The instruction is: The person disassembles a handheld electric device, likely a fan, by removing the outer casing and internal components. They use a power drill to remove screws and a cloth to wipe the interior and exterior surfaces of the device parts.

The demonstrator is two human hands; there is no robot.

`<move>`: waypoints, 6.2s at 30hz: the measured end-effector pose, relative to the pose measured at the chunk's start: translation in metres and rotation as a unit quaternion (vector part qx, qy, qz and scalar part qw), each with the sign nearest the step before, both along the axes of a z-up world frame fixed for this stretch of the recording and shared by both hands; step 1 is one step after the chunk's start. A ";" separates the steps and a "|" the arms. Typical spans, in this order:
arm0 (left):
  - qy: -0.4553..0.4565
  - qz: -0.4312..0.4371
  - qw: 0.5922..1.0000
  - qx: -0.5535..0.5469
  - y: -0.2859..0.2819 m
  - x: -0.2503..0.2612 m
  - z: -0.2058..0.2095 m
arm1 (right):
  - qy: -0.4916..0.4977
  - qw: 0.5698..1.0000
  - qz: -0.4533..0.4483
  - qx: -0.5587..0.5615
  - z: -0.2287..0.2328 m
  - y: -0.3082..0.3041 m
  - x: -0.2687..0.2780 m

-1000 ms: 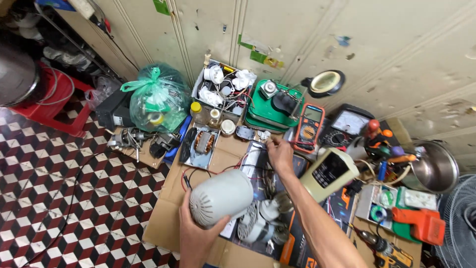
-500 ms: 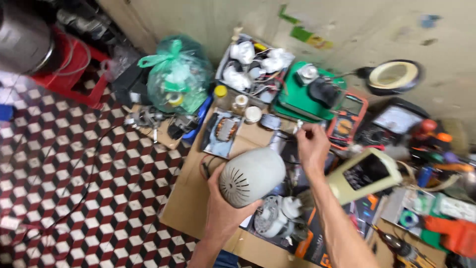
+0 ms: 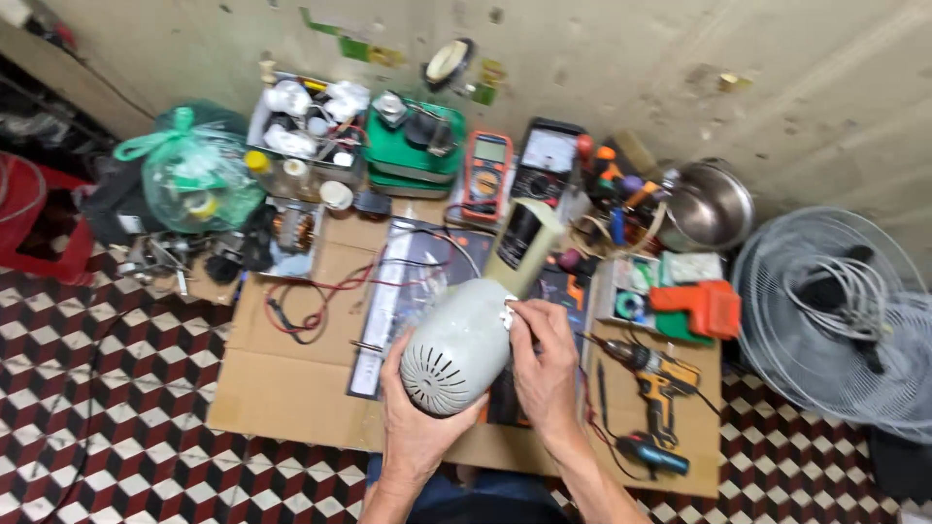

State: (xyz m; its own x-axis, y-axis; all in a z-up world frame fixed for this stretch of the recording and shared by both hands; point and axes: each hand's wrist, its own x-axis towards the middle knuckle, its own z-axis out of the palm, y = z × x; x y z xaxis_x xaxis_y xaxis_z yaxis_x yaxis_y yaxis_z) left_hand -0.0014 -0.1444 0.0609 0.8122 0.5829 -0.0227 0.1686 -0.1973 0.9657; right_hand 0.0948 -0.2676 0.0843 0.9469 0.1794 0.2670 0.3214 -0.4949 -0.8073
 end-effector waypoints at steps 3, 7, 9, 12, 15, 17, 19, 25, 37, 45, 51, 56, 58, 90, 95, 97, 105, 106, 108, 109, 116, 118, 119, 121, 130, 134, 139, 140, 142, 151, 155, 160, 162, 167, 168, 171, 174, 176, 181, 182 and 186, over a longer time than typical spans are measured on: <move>-0.026 -0.007 1.000 0.010 -0.035 -0.007 -0.009 | 0.006 1.000 0.003 0.007 0.005 -0.031 -0.022; -0.038 -0.031 0.998 0.044 -0.062 -0.019 -0.020 | -0.037 0.995 0.090 -0.005 0.010 -0.063 -0.039; -0.025 -0.048 0.997 0.054 -0.069 -0.025 -0.026 | 0.033 0.998 0.057 0.008 0.003 -0.073 -0.032; -0.009 -0.084 0.994 0.071 -0.079 -0.027 -0.036 | 0.073 0.995 0.064 0.008 0.003 -0.080 -0.044; -0.024 -0.118 0.989 0.086 -0.086 -0.028 -0.043 | -0.001 0.992 0.122 -0.022 -0.007 -0.092 -0.044; -0.037 -0.131 0.986 0.094 -0.089 -0.028 -0.045 | -0.041 0.988 0.140 -0.039 -0.019 -0.102 -0.029; -0.054 -0.148 0.984 0.089 -0.096 -0.033 -0.044 | 0.087 0.995 0.017 -0.046 -0.032 -0.119 -0.015; -0.065 -0.154 0.978 0.126 -0.093 -0.023 -0.037 | 0.041 0.993 0.111 -0.011 -0.009 -0.117 -0.026; -0.013 -0.212 0.968 0.135 -0.090 -0.023 -0.062 | 0.182 0.979 0.086 -0.037 -0.099 -0.134 -0.003; 0.114 -0.256 0.940 0.193 -0.092 0.001 -0.119 | 0.355 0.921 -0.097 0.123 -0.190 -0.160 -0.003; 0.167 -0.261 0.923 0.228 -0.092 0.013 -0.121 | 0.397 0.879 -0.136 0.228 -0.220 -0.150 -0.022; 0.163 -0.229 0.934 0.222 -0.097 0.015 -0.128 | 0.437 0.868 -0.096 0.214 -0.234 -0.122 -0.023; 0.161 -0.217 0.939 0.215 -0.098 0.012 -0.130 | 0.398 0.871 -0.036 0.288 -0.267 -0.120 -0.026; 0.178 -0.196 0.958 0.107 -0.081 0.000 -0.135 | 0.401 0.914 0.004 0.060 -0.232 -0.107 0.012; 0.191 -0.159 0.968 0.047 -0.087 -0.003 -0.140 | 0.250 0.966 0.069 -0.019 -0.158 -0.109 -0.008; 0.169 -0.154 0.973 0.041 -0.087 -0.002 -0.143 | 0.222 0.970 0.088 -0.040 -0.136 -0.117 -0.023; 0.116 -0.148 0.980 0.063 -0.088 -0.006 -0.162 | 0.001 0.977 0.202 -0.067 -0.136 -0.112 -0.028; 0.107 -0.151 0.981 0.066 -0.089 -0.006 -0.163 | -0.014 0.972 0.218 -0.085 -0.137 -0.108 -0.022; 0.111 -0.150 0.980 0.061 -0.087 -0.003 -0.158 | -0.005 0.971 0.222 -0.089 -0.135 -0.090 -0.008; 0.114 -0.153 0.980 0.059 -0.086 -0.002 -0.156 | 0.004 0.971 0.223 -0.091 -0.134 -0.081 -0.002; 0.106 -0.169 0.979 0.038 -0.082 -0.005 -0.157 | -0.023 0.930 0.342 -0.136 -0.114 -0.105 -0.023; 0.103 -0.170 0.980 0.027 -0.082 -0.006 -0.153 | -0.014 0.927 0.348 -0.142 -0.109 -0.117 -0.032; 0.104 -0.166 0.980 0.026 -0.082 -0.006 -0.149 | -0.013 0.925 0.352 -0.142 -0.110 -0.117 -0.034; 0.096 -0.168 0.981 0.022 -0.079 -0.002 -0.143 | -0.013 0.944 0.301 -0.135 -0.115 -0.115 -0.035; 0.060 -0.137 0.989 0.001 -0.082 -0.013 -0.161 | -0.080 0.858 0.459 -0.218 -0.125 -0.085 -0.029; 0.043 -0.117 0.991 -0.044 -0.084 -0.008 -0.165 | -0.114 0.841 0.477 -0.230 -0.134 -0.079 -0.018; 0.024 -0.086 0.996 0.027 -0.097 -0.010 -0.207 | -0.094 0.875 0.418 -0.223 -0.122 -0.072 -0.011; 0.025 -0.084 0.996 0.026 -0.101 -0.010 -0.205 | -0.093 0.874 0.421 -0.224 -0.122 -0.071 -0.008; 0.026 -0.052 0.991 0.118 -0.106 -0.008 -0.201 | -0.126 0.875 0.411 -0.221 -0.123 -0.068 -0.001; 0.115 -0.015 0.991 0.059 -0.108 -0.001 -0.154 | 0.010 0.902 0.319 -0.292 -0.164 -0.047 0.035; 0.120 0.011 0.991 0.061 -0.117 -0.004 -0.164 | 0.028 0.875 0.321 -0.361 -0.193 -0.029 0.049; 0.140 0.000 0.987 0.074 -0.119 -0.003 -0.171 | 0.218 0.794 0.290 -0.488 -0.180 -0.016 0.057; 0.142 -0.002 0.987 0.071 -0.115 -0.002 -0.162 | 0.137 0.788 0.341 -0.494 -0.178 -0.031 0.057; 0.140 -0.014 0.988 0.072 -0.114 -0.002 -0.158 | -0.037 0.820 0.407 -0.400 -0.136 -0.052 0.043; 0.138 -0.014 0.987 0.077 -0.113 -0.002 -0.158 | -0.066 0.828 0.415 -0.372 -0.126 -0.053 0.036; 0.135 -0.017 0.983 0.122 -0.118 -0.008 -0.184 | -0.120 0.836 0.418 -0.335 -0.117 -0.066 0.015; 0.111 -0.024 0.972 0.206 -0.123 -0.014 -0.198 | -0.139 0.837 0.427 -0.311 -0.120 -0.087 -0.004; 0.089 -0.025 0.963 0.253 -0.117 -0.013 -0.187 | -0.136 0.838 0.441 -0.292 -0.119 -0.097 -0.012; 0.054 -0.082 0.966 0.240 -0.099 -0.007 -0.159 | -0.162 0.856 0.401 -0.285 -0.111 -0.127 -0.025; 0.053 -0.086 0.965 0.242 -0.096 -0.006 -0.158 | -0.161 0.858 0.397 -0.284 -0.118 -0.136 -0.028; 0.072 -0.121 0.962 0.234 -0.090 -0.004 -0.150 | -0.052 0.926 0.286 -0.240 -0.147 -0.164 -0.039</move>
State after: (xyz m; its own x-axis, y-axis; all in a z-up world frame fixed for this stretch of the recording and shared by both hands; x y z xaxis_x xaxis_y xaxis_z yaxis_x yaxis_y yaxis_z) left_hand -0.0054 -0.2347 -0.0886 0.9335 0.3508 0.0742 0.1878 -0.6545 0.7323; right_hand 0.0554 -0.4313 -0.0630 0.6331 0.7660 0.1112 0.7063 -0.5129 -0.4879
